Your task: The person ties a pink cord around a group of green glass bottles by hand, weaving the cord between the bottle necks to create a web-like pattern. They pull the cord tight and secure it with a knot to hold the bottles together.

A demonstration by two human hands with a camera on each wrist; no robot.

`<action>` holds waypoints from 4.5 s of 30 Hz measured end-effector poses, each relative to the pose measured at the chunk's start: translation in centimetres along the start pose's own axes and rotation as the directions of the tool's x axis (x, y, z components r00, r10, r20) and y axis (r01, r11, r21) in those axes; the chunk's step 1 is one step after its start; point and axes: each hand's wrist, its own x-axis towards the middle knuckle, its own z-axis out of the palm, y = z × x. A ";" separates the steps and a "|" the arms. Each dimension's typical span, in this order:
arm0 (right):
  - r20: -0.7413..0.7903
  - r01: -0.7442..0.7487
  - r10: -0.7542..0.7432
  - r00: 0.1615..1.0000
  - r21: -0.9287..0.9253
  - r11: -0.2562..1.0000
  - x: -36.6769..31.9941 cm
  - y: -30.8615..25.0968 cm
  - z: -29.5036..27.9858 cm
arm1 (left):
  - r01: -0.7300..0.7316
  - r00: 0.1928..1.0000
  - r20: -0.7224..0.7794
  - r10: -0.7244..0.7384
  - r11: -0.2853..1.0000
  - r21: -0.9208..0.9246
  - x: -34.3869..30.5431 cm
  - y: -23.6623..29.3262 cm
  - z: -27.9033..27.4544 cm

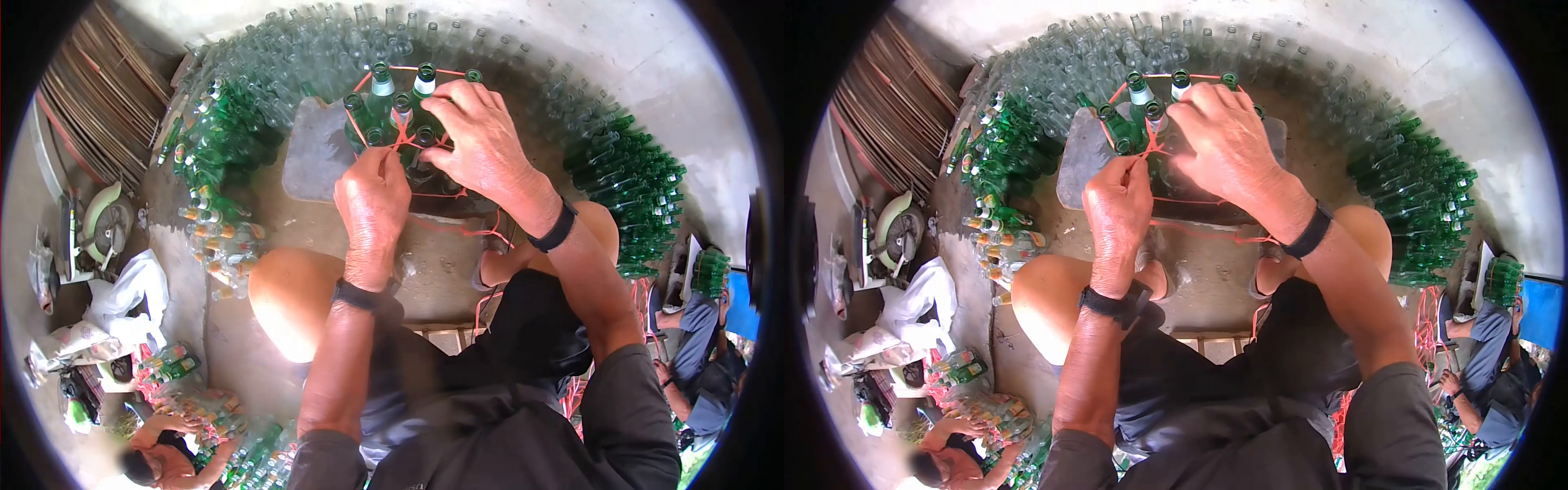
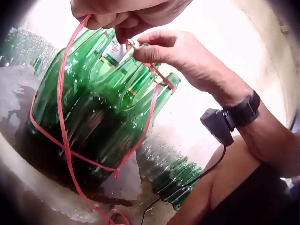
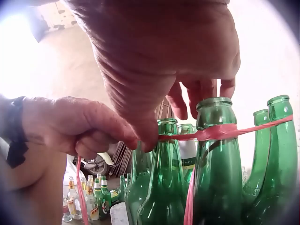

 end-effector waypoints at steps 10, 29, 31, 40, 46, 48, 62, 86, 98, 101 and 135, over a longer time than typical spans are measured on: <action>0.137 -0.162 0.148 0.979 0.094 0.982 -3.0 0.7 0.0 | -0.409 0.907 0.266 0.326 0.831 0.377 3.8 1.3 -3.0; 0.105 -0.077 0.068 0.992 0.077 0.994 -3.2 1.2 0.7 | -0.511 0.816 0.451 0.361 0.815 0.273 10.3 1.2 -2.9; 0.010 -0.061 0.061 0.998 0.103 0.993 -3.0 0.9 0.6 | -0.463 0.823 0.480 0.303 0.848 0.259 10.8 1.2 -3.0; 0.074 -0.117 0.117 0.990 -0.004 0.993 -4.4 1.3 -0.5 | -0.410 0.787 0.586 0.193 0.873 0.263 12.4 1.6 -3.2; 0.069 -0.081 0.086 0.994 -0.066 0.995 -4.3 1.4 -0.5 | -0.423 0.775 0.614 0.149 0.844 0.329 12.8 2.3 -3.3; 0.092 -0.087 0.094 0.991 -0.077 0.993 -4.2 1.4 -0.8 | -0.415 0.777 0.618 0.120 0.836 0.360 12.9 2.5 -3.2; 0.198 0.014 -0.039 0.979 0.126 0.992 -2.6 5.8 -1.3 | -0.304 0.801 0.593 0.082 0.909 0.286 10.7 2.2 -2.4; 0.169 0.008 -0.012 0.985 0.028 1.000 -1.7 10.2 -0.4 | -0.374 0.887 0.389 0.249 0.882 0.288 3.8 2.8 1.2; 0.157 -0.023 0.013 0.988 0.066 0.998 -2.4 10.1 0.1 | -0.240 0.945 0.296 0.141 0.913 0.331 2.5 2.1 1.9; 0.122 -0.036 0.023 0.992 0.107 0.994 -2.6 9.8 0.0 | -0.219 0.940 0.326 0.096 0.904 0.367 2.6 2.6 1.6; 0.102 0.085 -0.109 0.989 0.216 0.973 -2.3 3.6 -0.1 | 0.003 0.982 0.186 -0.036 0.985 0.174 1.0 1.2 2.2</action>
